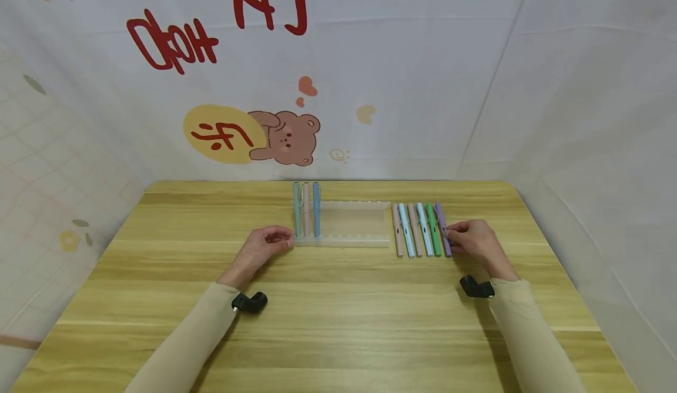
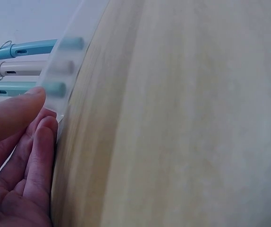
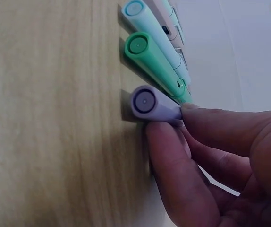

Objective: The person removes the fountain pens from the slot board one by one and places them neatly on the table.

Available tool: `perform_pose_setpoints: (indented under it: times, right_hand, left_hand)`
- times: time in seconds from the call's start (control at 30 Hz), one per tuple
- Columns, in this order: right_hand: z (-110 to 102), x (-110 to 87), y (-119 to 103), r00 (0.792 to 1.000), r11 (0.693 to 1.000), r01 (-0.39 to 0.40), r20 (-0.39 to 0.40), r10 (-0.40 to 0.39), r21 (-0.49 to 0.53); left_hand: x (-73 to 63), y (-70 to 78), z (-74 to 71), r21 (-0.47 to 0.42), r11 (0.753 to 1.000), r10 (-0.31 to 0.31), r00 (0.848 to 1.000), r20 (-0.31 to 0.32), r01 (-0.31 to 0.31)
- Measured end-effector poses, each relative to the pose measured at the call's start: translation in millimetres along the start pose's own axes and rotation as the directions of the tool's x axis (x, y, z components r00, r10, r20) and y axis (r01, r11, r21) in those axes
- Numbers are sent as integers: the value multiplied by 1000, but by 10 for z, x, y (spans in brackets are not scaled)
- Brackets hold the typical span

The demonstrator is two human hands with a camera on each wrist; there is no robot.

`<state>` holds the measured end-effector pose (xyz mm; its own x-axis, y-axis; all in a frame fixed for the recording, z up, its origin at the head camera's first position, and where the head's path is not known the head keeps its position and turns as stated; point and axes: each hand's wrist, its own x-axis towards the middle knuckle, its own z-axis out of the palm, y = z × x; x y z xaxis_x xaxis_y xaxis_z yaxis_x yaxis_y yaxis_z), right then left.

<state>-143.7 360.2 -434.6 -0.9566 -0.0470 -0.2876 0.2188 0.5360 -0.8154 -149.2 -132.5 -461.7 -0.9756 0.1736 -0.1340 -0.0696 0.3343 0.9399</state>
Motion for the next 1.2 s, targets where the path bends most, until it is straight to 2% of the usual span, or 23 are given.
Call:
perform_pose_setpoints:
  times: [0.23,0.37,0.67,1.0,1.1,1.2]
  right_hand:
    - [2,-14,-20,1000,1000,-10,-9,9,-13]
    - [6,-24,-18,1000,1000,-16,-16,16,-18]
    - [15,-19,8,1000,1000,-17,-23,18,25]
    - [13,-20,27,999,999,-6,-32,7,46]
    - [14,-17,29,999,999,-6,-32,7,44]
    - [14,-19,31,1000,999,-5,-31,6,50]
  left_hand:
    - [-3,9,-16,9,1000,-24,1000,6,24]
    - [-2,10,-14,5,1000,-13,1000,6,13]
    - [-2,20,-9,7,1000,-29,1000,8,29]
    - [-6,14,5,-8,1000,-19,1000,8,19]
    - [-38,76,9,-5,1000,-28,1000,10,28]
    - [-108,215,-2,0,999,-36,999,20,36]
